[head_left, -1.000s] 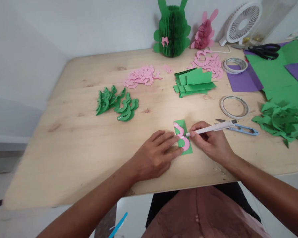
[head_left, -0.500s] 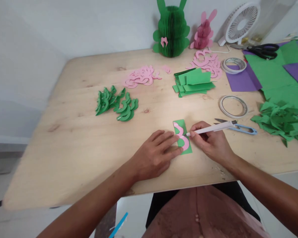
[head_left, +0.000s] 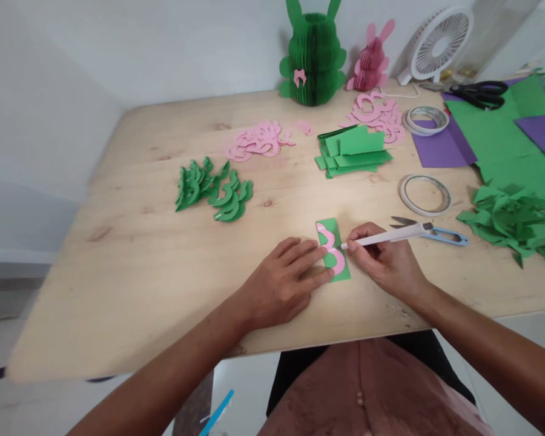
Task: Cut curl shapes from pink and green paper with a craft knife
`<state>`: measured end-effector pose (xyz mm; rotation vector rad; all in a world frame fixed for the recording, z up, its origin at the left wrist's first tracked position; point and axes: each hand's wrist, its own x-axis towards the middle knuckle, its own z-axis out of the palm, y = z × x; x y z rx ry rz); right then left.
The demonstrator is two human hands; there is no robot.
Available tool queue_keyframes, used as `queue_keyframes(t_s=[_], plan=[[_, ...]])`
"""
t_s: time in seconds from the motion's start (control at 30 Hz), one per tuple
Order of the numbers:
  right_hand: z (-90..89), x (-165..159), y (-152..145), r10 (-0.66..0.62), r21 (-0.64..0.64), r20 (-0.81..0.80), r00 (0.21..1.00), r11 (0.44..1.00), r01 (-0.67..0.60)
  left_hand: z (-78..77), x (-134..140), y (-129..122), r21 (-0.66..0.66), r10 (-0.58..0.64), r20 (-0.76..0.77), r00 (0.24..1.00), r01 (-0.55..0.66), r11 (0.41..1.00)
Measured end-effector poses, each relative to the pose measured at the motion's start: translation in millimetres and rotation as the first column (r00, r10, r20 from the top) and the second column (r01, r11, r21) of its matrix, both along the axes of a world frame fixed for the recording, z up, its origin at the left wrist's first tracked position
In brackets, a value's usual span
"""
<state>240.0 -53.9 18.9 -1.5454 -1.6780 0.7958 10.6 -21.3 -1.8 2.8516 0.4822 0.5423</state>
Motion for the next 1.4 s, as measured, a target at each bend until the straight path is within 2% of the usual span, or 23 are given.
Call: queue_keyframes(t_s=[1.1,1.23,1.3,1.4], plan=[[-2.1,2,-5,-0.002,0.090,0.057,0.998,0.996,-0.004,-0.6,1,1,0.013,-0.005,0.010,1.000,0.005,1.000],[2.1,3,-6,-0.005,0.134,0.010,1.000,0.991,0.004,-1.0,1,1,0.009,-0.004,0.004,1.000,0.004,1.000],[6.3,4,-8,0.021,0.178,-0.017,1.000,0.984,-0.017,-1.5,0,1,0.008,-0.005,0.000,1.000,0.005,1.000],[10.2,7,-15,0.134,0.242,0.059,0.989,0.959,-0.145,-2.4,0,1,0.007,-0.007,-0.004,1.000,0.007,1.000]])
